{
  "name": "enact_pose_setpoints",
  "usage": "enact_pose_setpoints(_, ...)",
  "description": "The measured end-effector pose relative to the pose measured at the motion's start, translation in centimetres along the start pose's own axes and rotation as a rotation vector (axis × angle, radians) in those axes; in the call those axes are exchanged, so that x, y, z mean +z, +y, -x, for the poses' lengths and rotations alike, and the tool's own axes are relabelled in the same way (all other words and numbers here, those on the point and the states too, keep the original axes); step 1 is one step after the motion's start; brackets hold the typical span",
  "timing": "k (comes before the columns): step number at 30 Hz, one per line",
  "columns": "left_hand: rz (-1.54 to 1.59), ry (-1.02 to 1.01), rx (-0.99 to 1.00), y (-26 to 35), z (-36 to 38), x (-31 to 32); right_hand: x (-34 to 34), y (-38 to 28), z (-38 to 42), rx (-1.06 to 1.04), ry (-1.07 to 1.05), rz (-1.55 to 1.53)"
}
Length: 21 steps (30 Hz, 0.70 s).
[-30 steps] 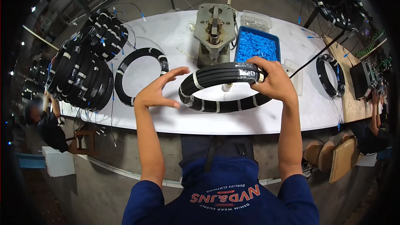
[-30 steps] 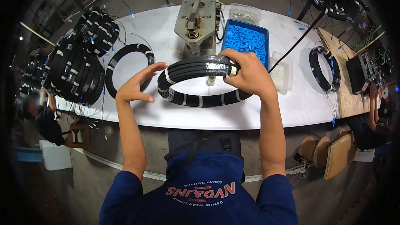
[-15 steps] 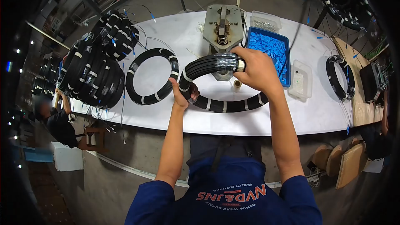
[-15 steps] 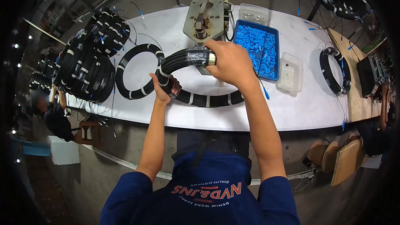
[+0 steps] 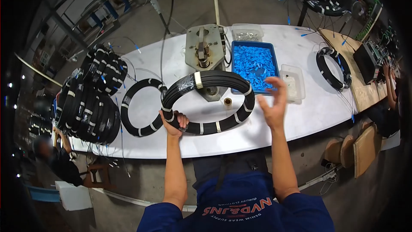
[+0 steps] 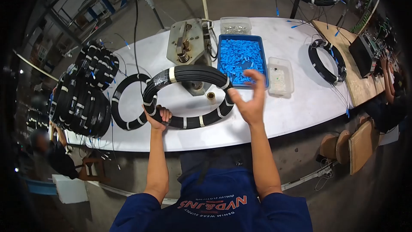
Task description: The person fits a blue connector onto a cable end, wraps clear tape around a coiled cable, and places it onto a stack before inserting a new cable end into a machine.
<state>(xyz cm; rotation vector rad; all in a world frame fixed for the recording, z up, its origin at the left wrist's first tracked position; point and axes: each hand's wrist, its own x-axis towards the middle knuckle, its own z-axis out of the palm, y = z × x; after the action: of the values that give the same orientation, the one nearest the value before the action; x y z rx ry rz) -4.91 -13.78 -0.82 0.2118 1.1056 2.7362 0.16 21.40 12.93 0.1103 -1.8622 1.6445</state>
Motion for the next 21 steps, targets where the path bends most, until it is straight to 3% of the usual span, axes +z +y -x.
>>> enact_pose_setpoints(1, -0.005, 0.024, 0.012, -0.2, 0.1, -0.1, 0.4, 2.1, 0.2, 0.125, -0.122, -0.011)
enact_pose_setpoints(3, -0.005, 0.087, 0.011, 0.0, 0.4, 0.4, 2.2, 5.4, 1.3, 0.166, -0.291, 0.101)
enact_pose_setpoints(4, -0.016, 0.058, 0.026, -0.1, 0.5, 0.2, 3.4, 5.7, 1.8, 0.141, -0.282, 0.052)
enact_pose_setpoints(6, 0.081, 0.108, 0.026, -0.2, 1.0, 0.3, 4.6, 6.3, 1.9, 0.285, -0.217, -0.02)
enact_pose_setpoints(10, -0.096, 0.138, 0.068, -0.5, 2.1, 0.4, 5.5, 6.7, 1.9, 0.289, -0.175, 0.01)
enact_pose_setpoints(14, -0.01, 0.386, 0.033, 0.6, 2.3, 2.2, 5.1, 5.9, 2.3, 0.188, -0.191, -0.039)
enact_pose_setpoints(16, -0.165, 0.351, 0.146, 1.9, 2.1, 1.1, 4.7, 5.5, 1.5, 0.121, -0.168, -0.027)
enact_pose_setpoints(17, -0.142, 0.446, 0.301, 2.4, 1.6, 0.5, 4.3, 5.4, 1.2, 0.112, -0.179, 0.006)
enact_pose_setpoints(18, -0.14, 0.448, 0.308, 3.6, 1.6, 0.2, 3.8, 4.7, 0.7, 0.107, -0.184, 0.004)
enact_pose_setpoints(20, -0.458, 0.624, 0.594, 6.3, 2.0, 0.7, 2.7, 2.9, -0.6, -0.002, -0.237, 0.158)
enact_pose_setpoints(21, -0.562, 0.496, 0.645, 7.6, 2.5, 3.0, 2.2, 2.3, -1.3, -0.047, -0.241, 0.232)
